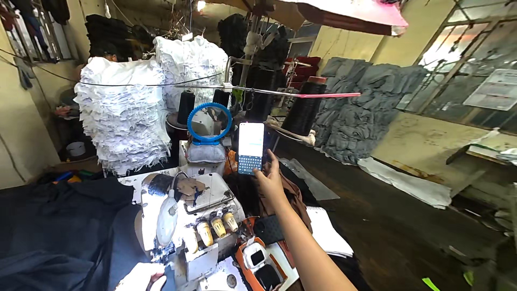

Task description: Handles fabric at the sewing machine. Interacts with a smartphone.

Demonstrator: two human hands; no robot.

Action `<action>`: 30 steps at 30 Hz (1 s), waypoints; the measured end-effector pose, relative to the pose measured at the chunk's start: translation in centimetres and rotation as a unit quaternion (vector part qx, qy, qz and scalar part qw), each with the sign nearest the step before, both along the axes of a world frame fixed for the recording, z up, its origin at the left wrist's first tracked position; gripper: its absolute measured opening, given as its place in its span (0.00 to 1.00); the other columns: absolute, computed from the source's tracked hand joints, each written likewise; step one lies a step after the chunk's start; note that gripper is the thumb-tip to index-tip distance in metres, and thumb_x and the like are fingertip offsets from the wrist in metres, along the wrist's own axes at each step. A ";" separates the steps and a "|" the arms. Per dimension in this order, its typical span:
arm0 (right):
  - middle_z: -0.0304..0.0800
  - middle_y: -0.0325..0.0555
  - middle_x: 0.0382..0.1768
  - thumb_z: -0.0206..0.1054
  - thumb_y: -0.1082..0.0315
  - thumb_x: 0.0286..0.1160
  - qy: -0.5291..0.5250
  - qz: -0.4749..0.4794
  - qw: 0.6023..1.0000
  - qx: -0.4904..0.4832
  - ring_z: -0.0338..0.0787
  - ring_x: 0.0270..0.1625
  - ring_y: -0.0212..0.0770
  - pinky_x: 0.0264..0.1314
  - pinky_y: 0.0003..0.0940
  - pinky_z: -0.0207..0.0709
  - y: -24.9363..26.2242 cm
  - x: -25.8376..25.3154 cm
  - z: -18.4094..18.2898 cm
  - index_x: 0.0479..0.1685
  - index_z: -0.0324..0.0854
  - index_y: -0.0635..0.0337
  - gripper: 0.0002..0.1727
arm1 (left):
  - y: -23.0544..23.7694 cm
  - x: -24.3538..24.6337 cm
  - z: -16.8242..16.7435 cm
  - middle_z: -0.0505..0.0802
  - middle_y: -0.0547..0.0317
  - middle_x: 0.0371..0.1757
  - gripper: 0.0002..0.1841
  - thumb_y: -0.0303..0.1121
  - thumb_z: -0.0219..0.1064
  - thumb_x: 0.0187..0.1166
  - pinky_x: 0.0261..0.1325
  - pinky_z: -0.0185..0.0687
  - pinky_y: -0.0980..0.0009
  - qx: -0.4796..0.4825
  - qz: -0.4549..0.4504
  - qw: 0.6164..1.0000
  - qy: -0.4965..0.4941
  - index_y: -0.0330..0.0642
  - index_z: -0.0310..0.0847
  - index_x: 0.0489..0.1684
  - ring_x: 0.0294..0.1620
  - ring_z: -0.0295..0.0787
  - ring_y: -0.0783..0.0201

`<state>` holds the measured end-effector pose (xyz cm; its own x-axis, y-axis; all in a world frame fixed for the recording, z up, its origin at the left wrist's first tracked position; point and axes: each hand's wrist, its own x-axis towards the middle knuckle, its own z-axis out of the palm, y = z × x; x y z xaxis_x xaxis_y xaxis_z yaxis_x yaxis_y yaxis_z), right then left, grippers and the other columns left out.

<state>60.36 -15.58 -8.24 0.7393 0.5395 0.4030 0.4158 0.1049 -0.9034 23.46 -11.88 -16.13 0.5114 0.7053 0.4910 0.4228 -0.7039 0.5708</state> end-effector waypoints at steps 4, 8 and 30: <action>0.75 0.59 0.76 0.71 0.78 0.69 -0.017 -0.006 1.000 0.000 0.88 0.63 0.48 0.60 0.47 0.85 0.4 0.1 -0.4 0.95 0.43 0.47 0.53 | -0.1 0.0 0.1 0.97 0.47 0.48 0.13 0.36 0.63 0.87 0.60 0.85 0.60 0.006 0.000 1.000 -0.003 0.38 0.91 0.48 0.51 0.95 0.53; 0.75 0.59 0.76 0.70 0.79 0.70 -0.025 -0.012 1.000 -0.013 0.89 0.63 0.49 0.60 0.48 0.86 0.5 0.1 -0.2 0.95 0.43 0.48 0.52 | -0.1 0.0 0.2 0.96 0.47 0.49 0.13 0.36 0.62 0.87 0.61 0.85 0.59 0.002 0.000 1.000 -0.004 0.38 0.91 0.49 0.52 0.94 0.53; 0.79 0.60 0.71 0.69 0.79 0.71 0.000 -0.004 1.000 -0.007 0.90 0.58 0.49 0.57 0.46 0.86 0.3 0.2 0.0 0.95 0.46 0.49 0.50 | -0.1 0.0 0.4 0.96 0.47 0.49 0.13 0.37 0.62 0.88 0.61 0.84 0.60 -0.003 0.003 1.000 0.003 0.39 0.91 0.49 0.52 0.94 0.53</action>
